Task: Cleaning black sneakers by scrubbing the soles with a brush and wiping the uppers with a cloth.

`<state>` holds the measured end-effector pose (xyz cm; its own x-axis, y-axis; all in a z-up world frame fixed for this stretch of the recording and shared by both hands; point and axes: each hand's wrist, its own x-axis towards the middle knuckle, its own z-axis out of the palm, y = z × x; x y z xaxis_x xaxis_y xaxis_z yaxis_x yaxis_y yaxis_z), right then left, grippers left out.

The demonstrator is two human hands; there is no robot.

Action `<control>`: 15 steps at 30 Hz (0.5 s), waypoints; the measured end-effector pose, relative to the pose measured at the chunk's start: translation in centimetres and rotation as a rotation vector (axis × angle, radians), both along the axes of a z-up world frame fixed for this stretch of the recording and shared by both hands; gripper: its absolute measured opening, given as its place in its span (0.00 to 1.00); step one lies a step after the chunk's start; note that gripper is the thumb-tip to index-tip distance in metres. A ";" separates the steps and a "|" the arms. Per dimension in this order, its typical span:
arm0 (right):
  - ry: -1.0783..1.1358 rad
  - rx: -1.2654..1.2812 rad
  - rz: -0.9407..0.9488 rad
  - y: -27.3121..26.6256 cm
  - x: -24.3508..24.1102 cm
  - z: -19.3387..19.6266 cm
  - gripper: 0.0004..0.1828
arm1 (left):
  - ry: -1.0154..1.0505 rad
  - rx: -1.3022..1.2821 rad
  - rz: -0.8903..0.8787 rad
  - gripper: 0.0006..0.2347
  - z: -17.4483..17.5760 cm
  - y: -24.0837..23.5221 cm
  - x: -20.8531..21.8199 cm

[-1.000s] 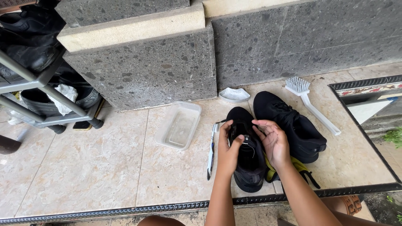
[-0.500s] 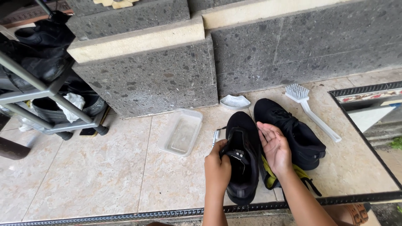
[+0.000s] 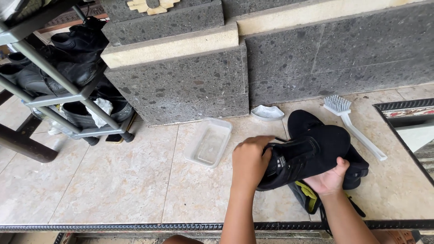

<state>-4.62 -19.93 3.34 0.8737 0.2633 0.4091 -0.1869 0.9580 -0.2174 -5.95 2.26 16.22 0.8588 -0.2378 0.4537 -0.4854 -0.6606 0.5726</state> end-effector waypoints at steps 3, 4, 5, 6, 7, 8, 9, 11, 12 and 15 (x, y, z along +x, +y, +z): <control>-0.026 0.034 -0.013 0.7 -0.5 1.7 0.42 | -0.163 -0.179 0.169 0.07 0.6 -1.2 -1.7; -0.053 0.077 0.003 1.0 -0.7 2.4 0.48 | -0.238 -0.403 0.191 0.08 1.2 -1.7 -2.8; -0.053 0.078 0.005 0.9 -0.6 2.1 0.48 | -0.238 -0.401 0.192 0.08 0.7 -2.7 -4.0; -0.037 0.085 0.016 0.8 -0.6 1.8 0.48 | -0.317 -0.410 0.218 0.08 0.3 -3.7 -5.3; -0.020 0.092 0.027 0.7 -0.5 1.5 0.48 | -0.396 -0.418 0.244 0.09 -0.2 -4.6 -6.5; -0.016 0.095 0.025 0.7 -0.7 1.3 0.48 | -0.392 -0.416 0.242 0.09 -2.0 -5.8 -7.8; -0.028 0.045 0.008 0.7 -0.8 1.1 0.49 | -0.401 -0.449 0.291 0.12 -3.9 -7.0 -9.1; -0.047 -0.005 -0.009 1.0 -0.8 1.7 0.51 | -0.418 -0.483 0.338 0.18 -7.1 -9.0 -10.6; -0.010 0.058 -0.018 1.4 -1.0 2.2 0.48 | -0.305 -0.513 0.343 0.25 -8.6 -9.7 -11.1; 0.085 0.094 -0.086 2.0 -2.0 3.1 0.42 | -0.024 -0.714 0.300 0.39 -10.1 -10.2 -10.8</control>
